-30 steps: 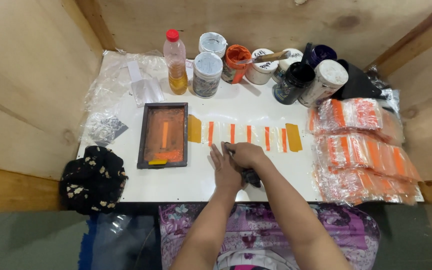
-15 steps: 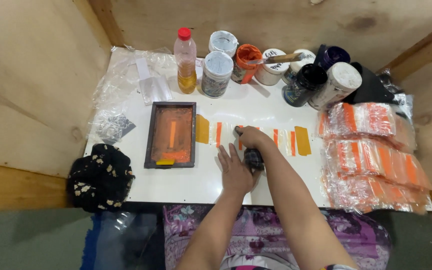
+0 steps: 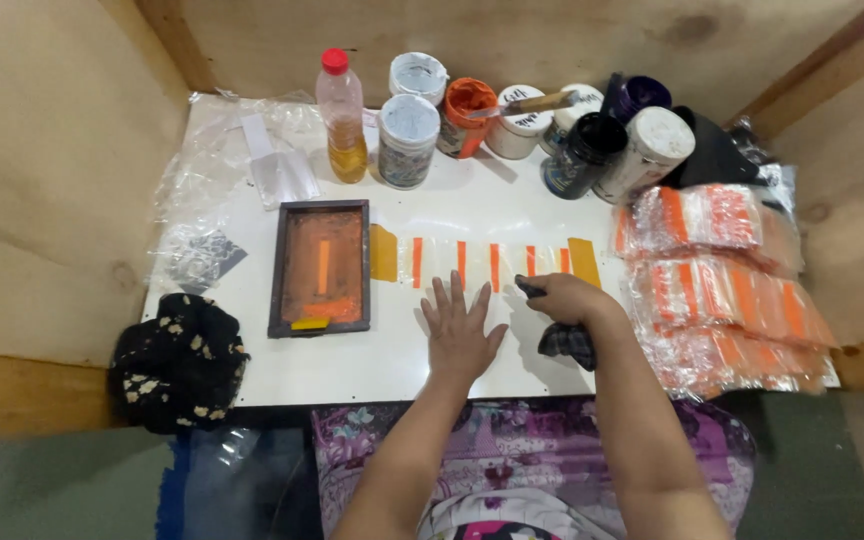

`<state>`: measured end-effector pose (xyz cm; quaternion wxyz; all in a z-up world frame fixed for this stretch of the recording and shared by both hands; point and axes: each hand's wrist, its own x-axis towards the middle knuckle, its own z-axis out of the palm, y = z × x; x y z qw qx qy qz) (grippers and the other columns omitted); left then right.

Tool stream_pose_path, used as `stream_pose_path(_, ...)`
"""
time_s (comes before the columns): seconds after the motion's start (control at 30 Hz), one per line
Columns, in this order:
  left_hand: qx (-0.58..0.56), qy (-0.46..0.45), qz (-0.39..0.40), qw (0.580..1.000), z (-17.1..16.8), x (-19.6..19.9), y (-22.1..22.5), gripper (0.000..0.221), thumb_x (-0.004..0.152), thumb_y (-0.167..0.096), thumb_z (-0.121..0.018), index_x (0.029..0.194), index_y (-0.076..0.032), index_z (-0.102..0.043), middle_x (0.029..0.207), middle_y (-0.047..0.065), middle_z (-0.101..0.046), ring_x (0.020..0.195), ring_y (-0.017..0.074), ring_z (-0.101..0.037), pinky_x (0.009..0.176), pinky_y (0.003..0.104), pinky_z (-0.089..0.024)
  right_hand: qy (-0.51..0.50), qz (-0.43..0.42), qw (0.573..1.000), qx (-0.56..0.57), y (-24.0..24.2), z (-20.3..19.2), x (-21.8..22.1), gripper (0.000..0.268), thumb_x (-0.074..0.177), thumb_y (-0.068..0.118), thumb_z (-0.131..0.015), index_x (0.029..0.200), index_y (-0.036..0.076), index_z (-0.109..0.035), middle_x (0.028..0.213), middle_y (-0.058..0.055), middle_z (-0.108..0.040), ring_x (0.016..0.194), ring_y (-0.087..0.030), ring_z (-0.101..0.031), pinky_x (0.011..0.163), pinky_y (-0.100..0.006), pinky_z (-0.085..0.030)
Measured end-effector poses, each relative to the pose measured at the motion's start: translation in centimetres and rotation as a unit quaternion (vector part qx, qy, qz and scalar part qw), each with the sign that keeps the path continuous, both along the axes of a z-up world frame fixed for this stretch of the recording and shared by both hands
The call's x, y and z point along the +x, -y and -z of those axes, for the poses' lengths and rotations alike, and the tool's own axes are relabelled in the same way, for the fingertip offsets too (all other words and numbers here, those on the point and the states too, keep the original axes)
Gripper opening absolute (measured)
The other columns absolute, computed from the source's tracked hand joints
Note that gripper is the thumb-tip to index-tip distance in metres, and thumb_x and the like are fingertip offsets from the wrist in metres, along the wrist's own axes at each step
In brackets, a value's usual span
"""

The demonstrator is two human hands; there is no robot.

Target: Applying orange ink to small strips of material using a manual screen printing frame and a squeegee tool.

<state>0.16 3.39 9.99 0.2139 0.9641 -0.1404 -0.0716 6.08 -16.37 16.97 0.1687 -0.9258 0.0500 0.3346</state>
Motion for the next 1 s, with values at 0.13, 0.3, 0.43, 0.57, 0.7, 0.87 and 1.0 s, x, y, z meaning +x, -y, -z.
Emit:
stream_pose_path(0.13,0.022,0.034,0.054,0.998,1.4,-0.7,1.6,0.066,0.096,-0.062,-0.048,0.153,-0.030,-0.044,0.161,0.023,-0.031,0.153,0.0473,-0.015,0.116,0.063,-0.007,-0.010,0.025,0.999,-0.021,1.2,0.1,-4.3,0.053,0.093,0.024,-0.056,0.147,0.020,-0.057,0.132,-0.026,-0.066,0.129,-0.043,-0.059,0.111,-0.049,-0.047)
stream_pose_path(0.3,0.013,-0.101,0.065,0.993,-0.8,-0.1,3.9,0.086,0.088,-0.066,-0.057,0.159,-0.027,-0.030,0.168,0.025,-0.011,0.156,0.0432,0.003,0.122,0.061,0.005,0.048,0.051,0.994,-0.081,0.3,2.8,-3.5,0.058,0.097,0.022,-0.048,0.149,0.048,-0.049,0.128,-0.012,-0.071,0.123,-0.034,-0.064,0.102,-0.047,-0.052)
stream_pose_path(0.43,0.003,-0.125,0.040,0.991,-2.4,0.2,4.4,0.089,0.088,-0.064,-0.058,0.161,-0.024,-0.026,0.168,0.024,-0.009,0.157,0.0407,0.002,0.123,0.059,0.004,0.038,0.030,0.994,-0.102,0.0,4.6,-2.6,0.056,0.097,0.025,-0.044,0.146,0.054,-0.049,0.131,-0.007,-0.069,0.126,-0.031,-0.063,0.103,-0.045,-0.052)
stream_pose_path(0.57,0.035,-0.144,0.042,0.988,-3.2,0.3,4.3,0.085,0.087,-0.066,-0.054,0.159,-0.026,-0.031,0.169,0.023,-0.009,0.157,0.0407,0.005,0.123,0.059,0.007,0.036,0.020,0.993,-0.111,-1.1,4.2,-1.6,0.060,0.097,0.021,-0.039,0.145,0.055,-0.048,0.131,-0.006,-0.069,0.127,-0.029,-0.062,0.104,-0.046,-0.051)
stream_pose_path(0.7,0.033,-0.144,0.044,0.988,-2.6,0.6,4.4,0.083,0.089,-0.063,-0.053,0.159,-0.025,-0.030,0.168,0.025,-0.010,0.156,0.0446,0.006,0.123,0.059,0.007,0.019,-0.031,0.990,-0.139,-2.1,4.7,-0.8,0.066,0.093,0.012,-0.043,0.145,0.051,-0.051,0.130,-0.003,-0.070,0.128,-0.026,-0.062,0.103,-0.046,-0.051)
stream_pose_path(0.87,0.043,-0.162,0.044,0.985,-3.4,0.3,4.4,0.084,0.088,-0.059,-0.053,0.160,-0.027,-0.024,0.168,0.025,-0.006,0.154,0.0485,0.009,0.123,0.059,0.010,0.011,-0.038,0.986,-0.163,-2.9,5.4,-0.6,0.063,0.094,0.018,-0.039,0.145,0.053,-0.049,0.134,0.000,-0.067,0.131,-0.023,-0.059,0.106,-0.045,-0.049)
stream_pose_path(1.0,0.038,-0.166,0.047,0.984,-4.1,0.4,4.2,0.085,0.089,-0.066,-0.047,0.161,-0.027,-0.024,0.168,0.025,-0.007,0.153,0.0515,0.008,0.123,0.058,0.011,-0.006,-0.029,0.988,-0.150,-4.2,1.4,-0.4,0.064,0.096,0.013,-0.038,0.150,0.047,-0.045,0.139,-0.008,-0.064,0.135,-0.028,-0.056,0.109,-0.048,-0.047)
